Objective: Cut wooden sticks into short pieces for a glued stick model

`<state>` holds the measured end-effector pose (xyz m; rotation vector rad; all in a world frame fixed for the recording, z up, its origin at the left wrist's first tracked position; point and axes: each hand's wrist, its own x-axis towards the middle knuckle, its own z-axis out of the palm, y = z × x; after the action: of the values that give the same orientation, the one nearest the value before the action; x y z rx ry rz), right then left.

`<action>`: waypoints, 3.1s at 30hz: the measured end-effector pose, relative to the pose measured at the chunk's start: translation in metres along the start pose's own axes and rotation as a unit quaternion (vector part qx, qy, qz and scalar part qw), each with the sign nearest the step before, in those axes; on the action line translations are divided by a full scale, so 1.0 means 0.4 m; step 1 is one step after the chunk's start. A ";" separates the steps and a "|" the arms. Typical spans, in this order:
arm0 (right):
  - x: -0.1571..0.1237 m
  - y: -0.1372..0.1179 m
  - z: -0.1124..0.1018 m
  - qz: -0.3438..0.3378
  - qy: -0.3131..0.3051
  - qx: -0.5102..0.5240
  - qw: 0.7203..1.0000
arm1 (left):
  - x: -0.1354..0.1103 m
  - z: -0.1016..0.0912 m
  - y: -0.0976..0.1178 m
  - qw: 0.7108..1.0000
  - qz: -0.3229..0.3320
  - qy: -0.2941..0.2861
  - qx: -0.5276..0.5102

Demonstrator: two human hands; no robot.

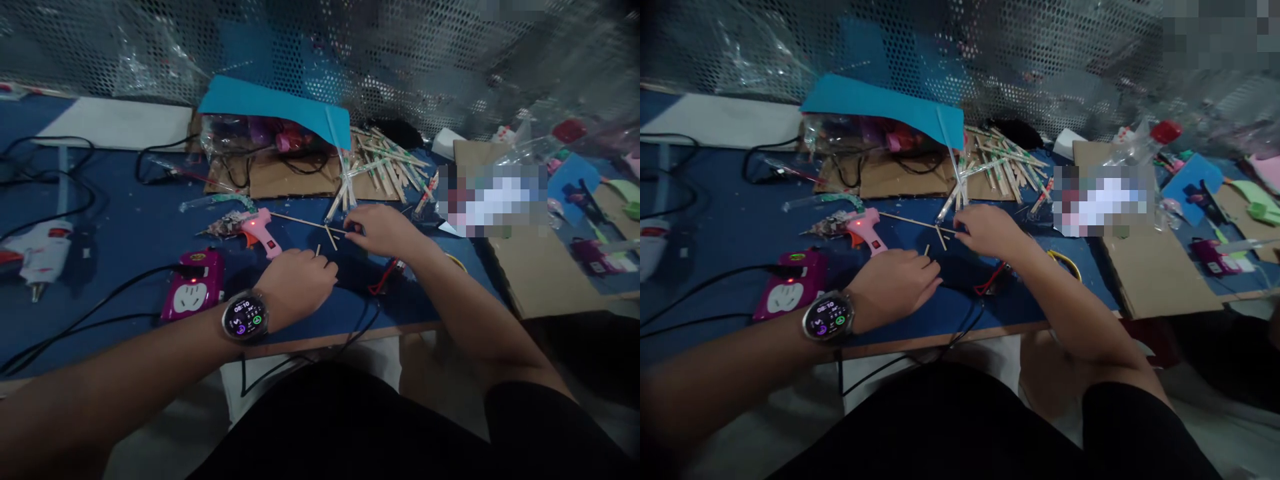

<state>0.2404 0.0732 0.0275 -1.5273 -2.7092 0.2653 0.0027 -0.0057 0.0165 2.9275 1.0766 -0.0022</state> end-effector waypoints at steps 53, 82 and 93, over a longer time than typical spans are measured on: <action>-0.026 -0.091 0.087 -0.173 0.043 0.074 0.981 | 0.006 -0.037 -0.069 0.995 -0.093 -0.027 0.034; -0.018 -0.093 0.100 -0.153 0.045 0.135 0.978 | 0.006 -0.026 -0.084 0.997 -0.064 -0.050 0.007; -0.020 -0.098 0.094 -0.144 0.048 0.132 0.980 | 0.008 -0.039 -0.097 0.994 -0.097 -0.045 0.002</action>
<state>0.2078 0.0414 -0.0028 -1.0387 -2.6425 0.5026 -0.0201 0.0263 0.0312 2.7839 1.3411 -0.1379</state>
